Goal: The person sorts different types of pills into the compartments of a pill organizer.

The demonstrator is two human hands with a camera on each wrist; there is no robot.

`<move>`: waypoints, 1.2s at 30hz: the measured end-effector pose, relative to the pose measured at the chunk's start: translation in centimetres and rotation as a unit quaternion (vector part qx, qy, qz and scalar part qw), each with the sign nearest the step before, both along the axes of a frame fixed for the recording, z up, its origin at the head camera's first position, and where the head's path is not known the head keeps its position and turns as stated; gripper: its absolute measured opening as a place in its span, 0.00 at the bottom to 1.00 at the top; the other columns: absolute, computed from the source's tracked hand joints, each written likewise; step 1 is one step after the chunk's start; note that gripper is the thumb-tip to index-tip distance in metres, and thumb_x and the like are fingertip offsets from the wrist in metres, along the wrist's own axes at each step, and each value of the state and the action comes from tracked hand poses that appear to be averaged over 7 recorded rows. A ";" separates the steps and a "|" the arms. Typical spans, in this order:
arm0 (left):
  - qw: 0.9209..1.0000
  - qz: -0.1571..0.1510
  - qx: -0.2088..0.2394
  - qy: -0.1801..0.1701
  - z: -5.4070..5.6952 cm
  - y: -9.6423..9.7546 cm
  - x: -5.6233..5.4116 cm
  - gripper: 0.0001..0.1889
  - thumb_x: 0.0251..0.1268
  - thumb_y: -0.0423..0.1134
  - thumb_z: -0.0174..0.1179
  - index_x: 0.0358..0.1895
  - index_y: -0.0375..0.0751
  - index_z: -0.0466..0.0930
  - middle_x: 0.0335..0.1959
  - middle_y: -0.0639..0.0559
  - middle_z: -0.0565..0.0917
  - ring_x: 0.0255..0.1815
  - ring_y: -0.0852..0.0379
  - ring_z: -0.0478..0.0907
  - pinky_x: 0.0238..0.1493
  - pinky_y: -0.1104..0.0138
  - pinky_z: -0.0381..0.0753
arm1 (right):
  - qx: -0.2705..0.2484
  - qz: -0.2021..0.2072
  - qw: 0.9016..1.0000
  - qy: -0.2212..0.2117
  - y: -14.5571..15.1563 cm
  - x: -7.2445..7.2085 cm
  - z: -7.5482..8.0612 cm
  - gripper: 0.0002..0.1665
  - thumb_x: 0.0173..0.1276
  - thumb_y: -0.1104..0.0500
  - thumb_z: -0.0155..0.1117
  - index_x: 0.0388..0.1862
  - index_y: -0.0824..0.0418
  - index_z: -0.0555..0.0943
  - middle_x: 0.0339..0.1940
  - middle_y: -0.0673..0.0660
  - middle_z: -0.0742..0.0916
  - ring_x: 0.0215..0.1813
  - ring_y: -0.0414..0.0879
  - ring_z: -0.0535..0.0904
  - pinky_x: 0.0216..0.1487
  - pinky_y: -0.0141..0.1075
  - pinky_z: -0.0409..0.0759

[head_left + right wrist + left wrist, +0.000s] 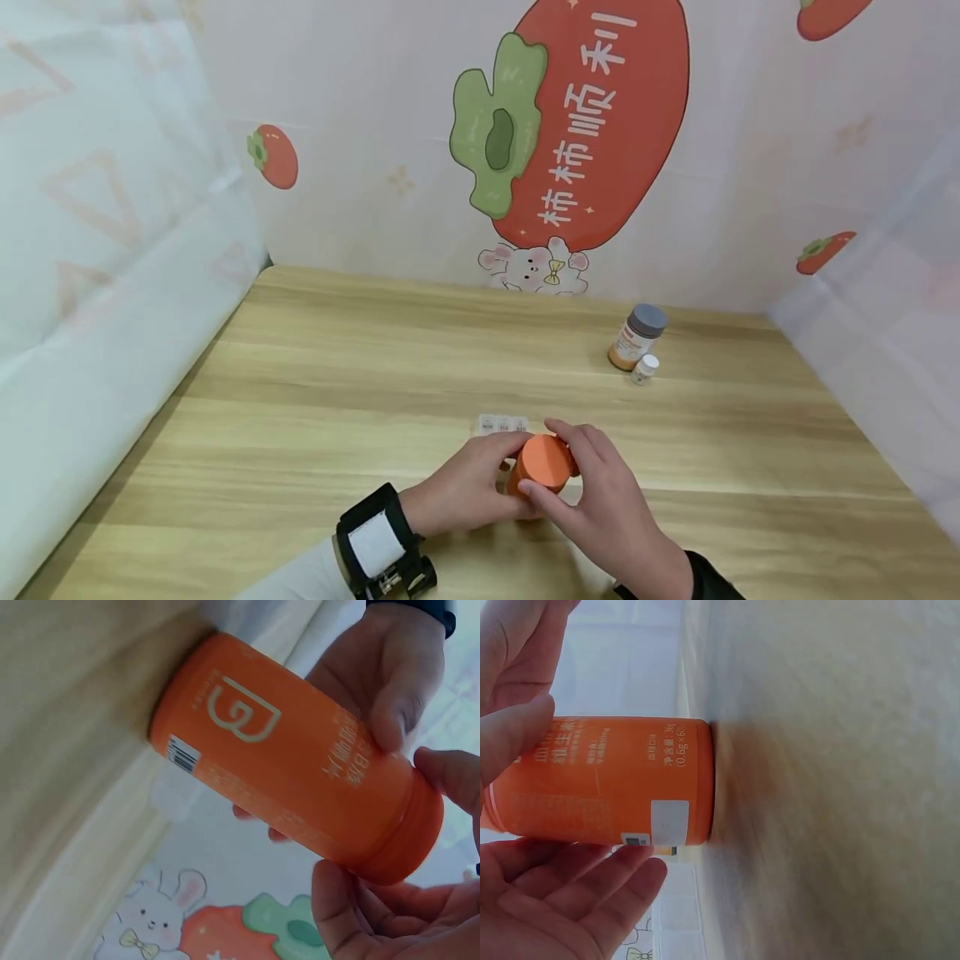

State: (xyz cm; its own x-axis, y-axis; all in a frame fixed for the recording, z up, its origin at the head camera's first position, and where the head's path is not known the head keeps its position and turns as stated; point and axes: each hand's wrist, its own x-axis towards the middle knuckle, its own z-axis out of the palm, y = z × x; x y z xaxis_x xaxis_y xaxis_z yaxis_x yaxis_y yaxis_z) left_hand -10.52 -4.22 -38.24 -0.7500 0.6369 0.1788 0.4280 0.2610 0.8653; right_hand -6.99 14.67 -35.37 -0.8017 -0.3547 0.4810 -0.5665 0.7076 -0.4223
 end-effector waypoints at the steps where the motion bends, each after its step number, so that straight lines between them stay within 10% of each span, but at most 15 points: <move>1: 1.000 0.000 0.005 -0.006 0.0 0.0 -0.1 0.23 0.55 0.46 0.69 0.54 0.53 0.74 0.48 0.66 0.79 0.50 0.69 0.75 0.52 0.69 0.76 | -0.013 0.001 1.000 0.000 -0.1 0.0 -0.1 0.38 0.51 0.49 0.77 0.58 0.62 0.74 0.42 0.46 0.79 0.39 0.34 0.71 0.35 0.29 0.76; 19: 0.998 -0.043 0.016 -0.032 0.0 -0.7 -1.2 0.23 0.56 0.48 0.68 0.55 0.55 0.74 0.49 0.66 0.79 0.48 0.68 0.76 0.51 0.70 0.76 | -0.124 0.016 0.992 0.008 -0.5 -0.4 -1.2 0.30 0.45 0.54 0.81 0.49 0.53 0.78 0.41 0.43 0.80 0.38 0.37 0.74 0.38 0.23 0.74; 36: 0.998 -0.056 0.001 -0.039 -0.5 -1.0 -1.8 0.23 0.53 0.47 0.71 0.53 0.54 0.75 0.48 0.67 0.79 0.49 0.70 0.75 0.53 0.71 0.74 | -0.072 0.118 0.987 -0.087 1.1 -1.8 -1.7 0.48 0.51 0.52 0.77 0.70 0.54 0.64 0.55 0.48 0.78 0.51 0.40 0.73 0.49 0.32 0.74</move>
State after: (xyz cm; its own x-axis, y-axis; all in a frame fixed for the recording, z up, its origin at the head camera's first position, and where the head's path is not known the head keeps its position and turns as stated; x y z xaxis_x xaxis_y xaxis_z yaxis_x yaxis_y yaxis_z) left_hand -12.29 -5.22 -38.74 -0.6862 0.7166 0.1248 0.3857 0.2130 0.8977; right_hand -8.77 15.76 -37.07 -0.7804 -0.4788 0.4021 -0.6178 0.4910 -0.6142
